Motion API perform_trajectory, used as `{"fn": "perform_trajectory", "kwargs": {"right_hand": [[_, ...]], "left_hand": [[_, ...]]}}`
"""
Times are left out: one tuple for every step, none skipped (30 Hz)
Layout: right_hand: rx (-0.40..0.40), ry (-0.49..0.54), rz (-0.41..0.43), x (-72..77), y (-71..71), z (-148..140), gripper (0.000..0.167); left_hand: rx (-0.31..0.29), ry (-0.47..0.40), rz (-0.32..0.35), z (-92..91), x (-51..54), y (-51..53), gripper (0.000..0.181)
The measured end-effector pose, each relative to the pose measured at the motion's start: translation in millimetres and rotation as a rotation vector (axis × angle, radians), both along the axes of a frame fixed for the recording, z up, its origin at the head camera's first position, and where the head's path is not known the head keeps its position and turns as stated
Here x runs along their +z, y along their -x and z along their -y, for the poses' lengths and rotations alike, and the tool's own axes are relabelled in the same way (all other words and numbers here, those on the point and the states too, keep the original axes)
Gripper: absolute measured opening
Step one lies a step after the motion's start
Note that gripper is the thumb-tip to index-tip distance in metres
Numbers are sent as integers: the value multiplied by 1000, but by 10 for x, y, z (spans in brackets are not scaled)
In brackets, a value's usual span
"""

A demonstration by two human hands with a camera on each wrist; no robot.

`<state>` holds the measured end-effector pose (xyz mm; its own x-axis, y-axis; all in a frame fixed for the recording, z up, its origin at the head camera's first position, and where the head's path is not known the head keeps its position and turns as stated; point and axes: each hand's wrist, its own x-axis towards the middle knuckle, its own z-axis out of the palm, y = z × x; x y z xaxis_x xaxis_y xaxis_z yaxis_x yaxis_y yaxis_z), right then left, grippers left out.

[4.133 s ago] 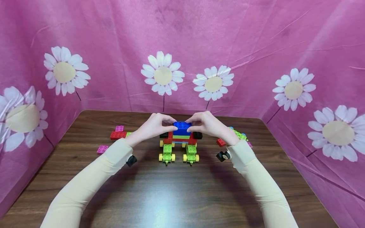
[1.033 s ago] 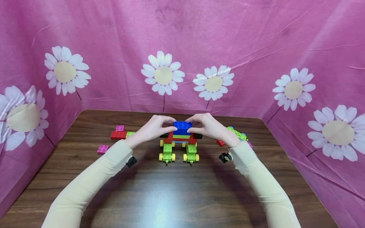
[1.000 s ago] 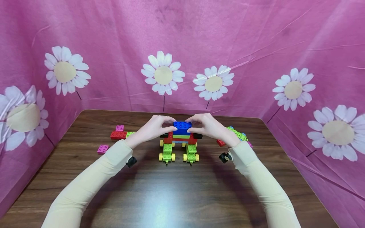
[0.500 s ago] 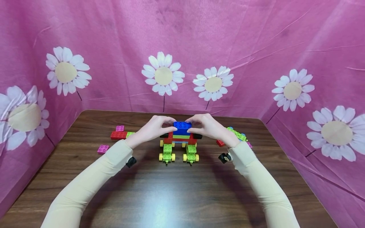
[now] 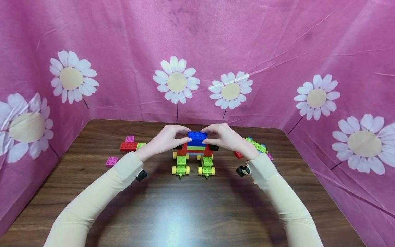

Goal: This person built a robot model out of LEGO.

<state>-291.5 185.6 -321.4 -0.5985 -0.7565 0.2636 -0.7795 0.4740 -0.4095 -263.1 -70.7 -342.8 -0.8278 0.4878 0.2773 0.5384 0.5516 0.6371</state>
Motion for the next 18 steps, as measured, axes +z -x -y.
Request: {"fn": "perform_trajectory", "kwargs": {"right_hand": [[2, -1, -5, 2, 1, 1, 35], [2, -3, -8, 2, 3, 1, 36], [1, -5, -12, 2, 5, 1, 36], [-2, -8, -13, -1, 4, 1, 36], [-6, -10, -14, -4, 3, -1, 36], [-9, -13, -15, -7, 2, -2, 36], [-12, -17, -17, -11, 2, -4, 36], [-15, -20, -16, -13, 1, -6, 36], [-18, -22, -17, -14, -1, -8, 36], [-20, -24, -19, -15, -2, -11, 36], [-21, -25, -21, -18, -2, -14, 36], [-20, -24, -21, -18, -2, -16, 36], [-19, -23, -23, -20, -3, -19, 36], [-18, -21, -22, -20, -3, -19, 36], [-16, -19, -23, -20, -2, -19, 37], [-15, -17, -22, -19, -1, -17, 37], [-15, -16, -20, -18, -1, -14, 37], [-13, -16, -19, -17, 0, -12, 37]], "left_hand": [[5, 2, -2, 9, 5, -3, 39], [8, 2, -3, 21, 11, -4, 40], [12, 4, -9, 36, 22, -7, 40], [18, 4, -15, 56, 30, -9, 41], [25, 1, -22, 81, 42, -12, 41], [36, 0, -29, 113, 58, -18, 40], [48, 0, -39, 152, 78, -24, 40], [62, 0, -51, 198, 97, -27, 40], [78, 4, -66, 251, 115, -32, 40], [95, 6, -74, 311, 128, -34, 40], [113, 10, -82, 376, 142, -39, 40], [135, 19, -87, 445, 151, -44, 40], [154, 27, -93, 519, 153, -45, 40], [172, 35, -97, 596, 148, -45, 40], [190, 45, -98, 676, 139, -45, 40], [208, 57, -97, 759, 123, -43, 40], [225, 70, -97, 843, 102, -44, 40], [240, 81, -100, 929, 73, -42, 39]]}}
